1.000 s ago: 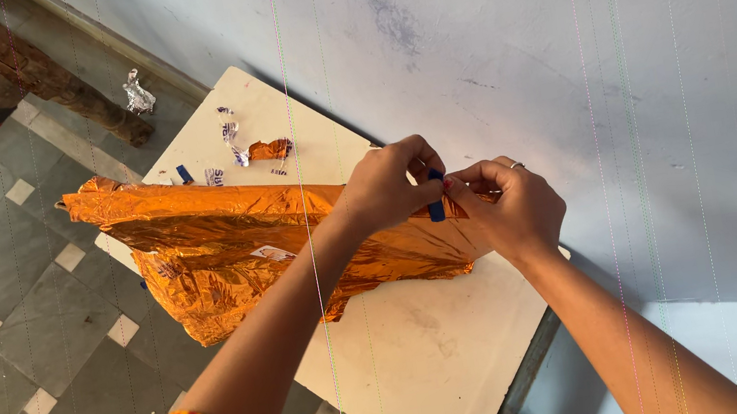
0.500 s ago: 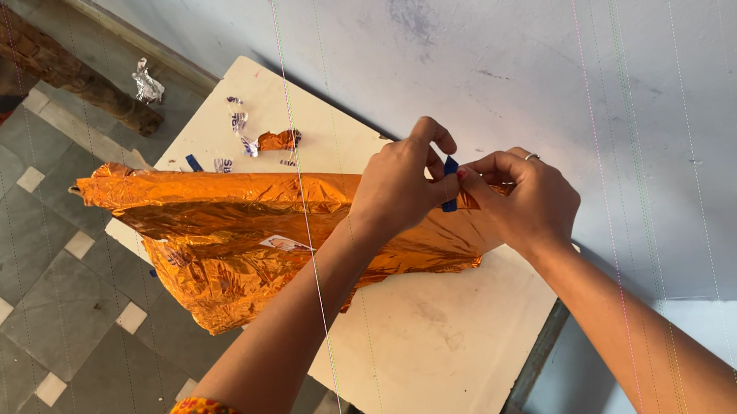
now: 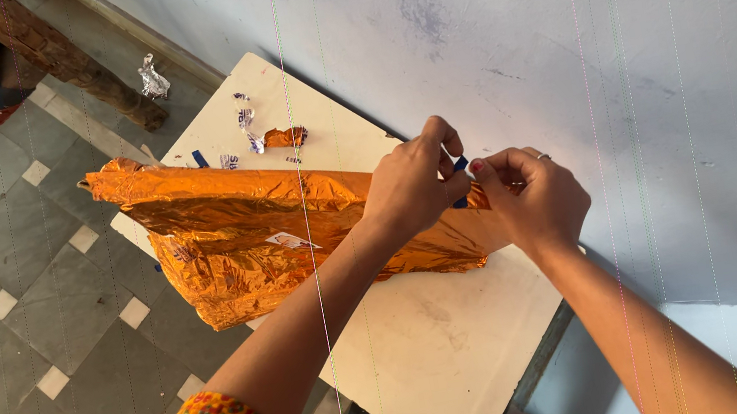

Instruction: The person wraps a rectangular object with orange metallic foil on a white table. They fold the edges of the foil over the object and secure the folds using small pieces of blue tape. The person repeatedly adjusts the foil and applies tape to hold the wrapping in place.

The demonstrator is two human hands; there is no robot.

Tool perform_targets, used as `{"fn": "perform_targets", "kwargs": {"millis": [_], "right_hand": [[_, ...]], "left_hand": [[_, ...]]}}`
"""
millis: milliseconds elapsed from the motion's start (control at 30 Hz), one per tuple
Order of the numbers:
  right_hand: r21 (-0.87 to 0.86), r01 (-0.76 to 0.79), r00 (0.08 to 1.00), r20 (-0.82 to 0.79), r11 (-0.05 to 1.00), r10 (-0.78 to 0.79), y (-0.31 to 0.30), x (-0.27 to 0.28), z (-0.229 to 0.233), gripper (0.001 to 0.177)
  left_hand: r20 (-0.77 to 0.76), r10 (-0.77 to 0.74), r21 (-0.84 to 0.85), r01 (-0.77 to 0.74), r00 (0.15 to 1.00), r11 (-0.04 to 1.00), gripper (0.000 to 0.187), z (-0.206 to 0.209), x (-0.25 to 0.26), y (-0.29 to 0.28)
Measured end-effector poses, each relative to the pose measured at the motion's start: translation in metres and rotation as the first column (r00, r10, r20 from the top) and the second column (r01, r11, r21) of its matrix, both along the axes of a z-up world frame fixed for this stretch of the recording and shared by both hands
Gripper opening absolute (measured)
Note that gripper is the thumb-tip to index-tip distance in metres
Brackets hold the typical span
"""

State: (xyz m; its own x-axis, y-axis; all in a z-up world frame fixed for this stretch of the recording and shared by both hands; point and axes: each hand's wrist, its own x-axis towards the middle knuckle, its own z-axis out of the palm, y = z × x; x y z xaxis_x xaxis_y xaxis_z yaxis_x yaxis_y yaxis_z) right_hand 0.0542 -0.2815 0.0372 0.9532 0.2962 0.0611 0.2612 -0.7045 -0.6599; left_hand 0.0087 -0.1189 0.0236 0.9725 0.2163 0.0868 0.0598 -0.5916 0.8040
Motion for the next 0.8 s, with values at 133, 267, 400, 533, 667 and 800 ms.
{"fn": "perform_targets", "kwargs": {"millis": [133, 267, 400, 533, 667, 800], "right_hand": [[-0.036, 0.018, 0.999, 0.044, 0.999, -0.016, 0.001, -0.003, -0.003, 0.030], [-0.035, 0.017, 0.997, 0.073, 0.999, -0.014, 0.002, 0.002, -0.005, 0.030], [-0.054, 0.018, 0.995, 0.099, 0.998, -0.013, 0.003, 0.002, -0.008, 0.030], [-0.064, 0.027, 0.997, 0.076, 0.998, -0.022, 0.002, 0.001, -0.006, 0.030], [-0.072, 0.034, 0.997, 0.066, 0.997, -0.029, 0.003, 0.001, -0.005, 0.031], [-0.062, 0.024, 0.997, 0.079, 0.998, -0.019, 0.004, 0.003, -0.007, 0.031]], "left_hand": [[0.025, -0.017, -0.189, 0.021, 1.000, 0.982, 0.039, -0.001, -0.007, 0.009], [0.023, -0.070, -0.341, 0.073, 0.997, 0.937, 0.040, -0.001, -0.003, 0.015], [0.010, -0.115, -0.202, 0.115, 0.993, 0.973, 0.038, -0.002, -0.004, 0.014], [0.005, -0.078, -0.132, 0.078, 0.997, 0.988, 0.039, 0.001, -0.006, 0.007], [-0.016, -0.056, -0.093, 0.054, 0.998, 0.994, 0.038, 0.006, -0.008, 0.004], [-0.002, -0.056, -0.054, 0.055, 0.998, 0.997, 0.038, 0.007, -0.008, 0.003]]}}
